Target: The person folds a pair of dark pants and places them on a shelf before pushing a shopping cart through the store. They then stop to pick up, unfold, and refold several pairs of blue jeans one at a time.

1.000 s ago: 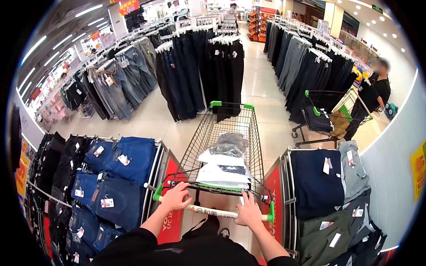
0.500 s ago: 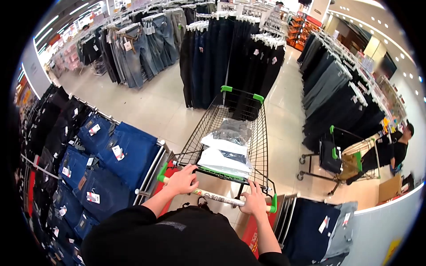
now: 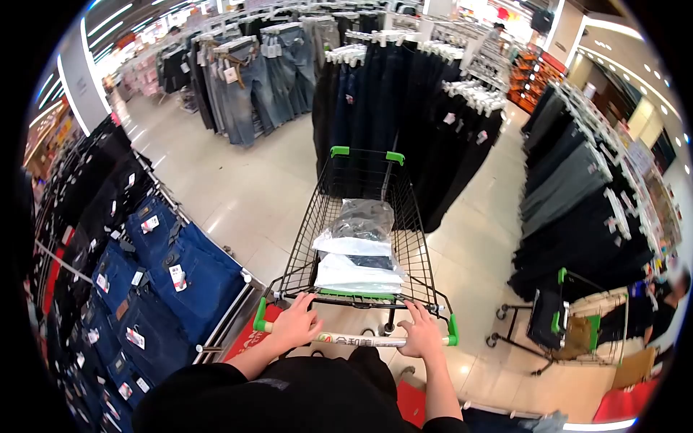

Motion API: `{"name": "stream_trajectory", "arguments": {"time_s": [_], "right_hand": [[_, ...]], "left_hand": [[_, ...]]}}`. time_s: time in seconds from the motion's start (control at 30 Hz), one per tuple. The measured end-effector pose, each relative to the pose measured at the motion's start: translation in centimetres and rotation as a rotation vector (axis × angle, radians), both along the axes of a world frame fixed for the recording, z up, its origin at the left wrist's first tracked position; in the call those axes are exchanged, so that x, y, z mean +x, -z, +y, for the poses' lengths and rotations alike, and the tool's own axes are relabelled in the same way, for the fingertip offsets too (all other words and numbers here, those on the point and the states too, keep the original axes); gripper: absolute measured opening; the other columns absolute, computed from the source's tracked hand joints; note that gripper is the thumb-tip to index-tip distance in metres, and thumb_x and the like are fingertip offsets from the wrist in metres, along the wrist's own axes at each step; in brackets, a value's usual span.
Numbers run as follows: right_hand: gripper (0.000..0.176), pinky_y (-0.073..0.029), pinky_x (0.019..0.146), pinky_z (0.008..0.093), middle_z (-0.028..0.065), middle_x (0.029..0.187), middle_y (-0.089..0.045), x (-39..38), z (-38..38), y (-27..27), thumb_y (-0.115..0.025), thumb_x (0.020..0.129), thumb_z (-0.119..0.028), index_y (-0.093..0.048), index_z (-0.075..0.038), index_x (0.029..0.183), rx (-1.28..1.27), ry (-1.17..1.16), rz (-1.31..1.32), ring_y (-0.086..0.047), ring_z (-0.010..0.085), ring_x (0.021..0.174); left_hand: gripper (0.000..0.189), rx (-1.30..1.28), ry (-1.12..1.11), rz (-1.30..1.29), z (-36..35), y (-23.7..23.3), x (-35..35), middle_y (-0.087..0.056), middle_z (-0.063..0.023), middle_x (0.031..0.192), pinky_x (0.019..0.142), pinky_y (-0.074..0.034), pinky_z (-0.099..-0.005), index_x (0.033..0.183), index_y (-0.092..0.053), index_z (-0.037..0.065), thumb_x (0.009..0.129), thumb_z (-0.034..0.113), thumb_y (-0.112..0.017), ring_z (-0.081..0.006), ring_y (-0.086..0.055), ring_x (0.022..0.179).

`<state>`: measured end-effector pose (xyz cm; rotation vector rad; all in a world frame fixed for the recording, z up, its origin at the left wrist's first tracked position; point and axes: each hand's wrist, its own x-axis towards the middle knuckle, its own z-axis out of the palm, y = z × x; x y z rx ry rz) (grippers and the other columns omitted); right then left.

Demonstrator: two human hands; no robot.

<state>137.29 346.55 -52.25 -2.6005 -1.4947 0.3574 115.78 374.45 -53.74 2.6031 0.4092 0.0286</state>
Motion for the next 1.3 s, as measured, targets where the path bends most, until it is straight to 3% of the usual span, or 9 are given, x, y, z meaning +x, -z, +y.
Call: {"name": "stream_trajectory", "arguments": {"time_s": [0.23,0.37,0.53,0.67,0.97,1.13,1.23,1.27,1.3], "right_hand": [[0.046,-0.046,0.105,0.0431,0.0114,0.147,-0.046,10.0,3.9,0.1,-0.076,0.053,-0.023,-0.076,-0.016,0.099,0.070,-0.189,0.028,-0.039,0.0335,0.140],[0.046,-0.048,0.101,0.0455,0.0110,0.150,-0.042,15.4,6.3,0.6,-0.076,0.054,-0.023,-0.076,-0.018,0.099,0.024,-0.287,0.049,-0.036,0.0329,0.141],[0.043,-0.051,0.096,0.0466,0.0115,0.151,-0.039,21.1,10.4,1.4,-0.077,0.056,-0.024,-0.075,-0.021,0.099,0.051,-0.429,0.060,-0.033,0.0346,0.142],[0.043,-0.052,0.095,0.0450,0.0118,0.151,-0.038,24.0,14.7,1.7,-0.077,0.056,-0.023,-0.075,-0.021,0.099,-0.013,-0.489,0.026,-0.032,0.0345,0.142],[0.044,-0.047,0.099,0.0498,0.0148,0.148,-0.041,27.6,26.4,2.9,-0.080,0.056,-0.029,-0.075,-0.021,0.098,0.088,-0.623,0.064,-0.033,0.0390,0.140],[0.065,-0.031,0.103,0.0566,0.0207,0.130,-0.047,30.0,34.4,3.3,-0.081,0.058,-0.067,-0.075,-0.016,0.097,0.079,-0.793,0.127,-0.036,0.0400,0.129],[0.064,-0.026,0.105,0.0565,0.0213,0.122,-0.051,30.6,39.3,2.7,-0.076,0.065,-0.068,-0.074,-0.013,0.095,0.089,-0.883,0.094,-0.040,0.0381,0.125],[0.057,-0.021,0.107,0.0555,0.0207,0.111,-0.053,31.0,40.6,4.3,-0.070,0.075,-0.065,-0.073,-0.010,0.093,0.118,-0.833,0.160,-0.044,0.0374,0.120],[0.043,-0.031,0.103,0.0520,0.0195,0.103,-0.052,31.0,42.0,4.7,-0.068,0.083,-0.050,-0.070,-0.007,0.089,0.161,-0.779,0.205,-0.049,0.0370,0.110]], "left_hand": [[0.031,0.065,-0.204,-0.067,-1.5,1.2,4.8,-0.050,-0.0171,0.138,0.078,-0.058,-0.0431,0.075,-0.066,0.004,0.087,0.032,-0.062,-0.0341,-0.043,0.135],[0.031,0.008,-0.313,-0.032,-1.7,-0.3,8.0,-0.053,-0.0188,0.134,0.090,-0.053,-0.0418,0.078,-0.067,0.004,0.089,0.033,-0.063,-0.0351,-0.047,0.130],[0.032,0.157,-0.382,-0.082,-0.5,0.6,9.9,-0.051,-0.0170,0.137,0.100,-0.046,-0.0441,0.105,-0.063,0.003,0.087,0.029,-0.067,-0.0357,-0.051,0.125],[0.042,0.090,-0.546,-0.046,1.6,0.7,11.0,-0.053,-0.0148,0.133,0.093,-0.050,-0.0449,0.116,-0.060,0.007,0.085,0.034,-0.067,-0.0336,-0.052,0.122],[0.039,-0.058,-0.801,0.002,11.7,3.0,14.3,-0.053,-0.0100,0.125,0.091,-0.051,-0.0446,0.107,-0.057,0.011,0.081,0.036,-0.072,-0.0301,-0.051,0.122],[0.055,0.028,-0.821,0.081,17.8,3.5,15.6,-0.052,-0.0124,0.128,0.094,-0.050,-0.0442,0.119,-0.051,0.009,0.082,0.045,-0.068,-0.0312,-0.050,0.125],[0.068,0.030,-0.946,0.227,21.1,2.9,17.2,-0.052,-0.0138,0.129,0.095,-0.049,-0.0452,0.135,-0.043,0.010,0.084,0.050,-0.064,-0.0323,-0.053,0.122],[0.070,-0.004,-0.972,0.234,22.0,3.0,17.7,-0.052,-0.0139,0.129,0.094,-0.050,-0.0449,0.139,-0.042,0.011,0.084,0.050,-0.063,-0.0319,-0.055,0.121],[0.065,0.025,-0.985,0.190,22.8,4.0,18.1,-0.053,-0.0123,0.128,0.093,-0.051,-0.0442,0.135,-0.047,0.013,0.084,0.049,-0.063,-0.0301,-0.056,0.120]]}}
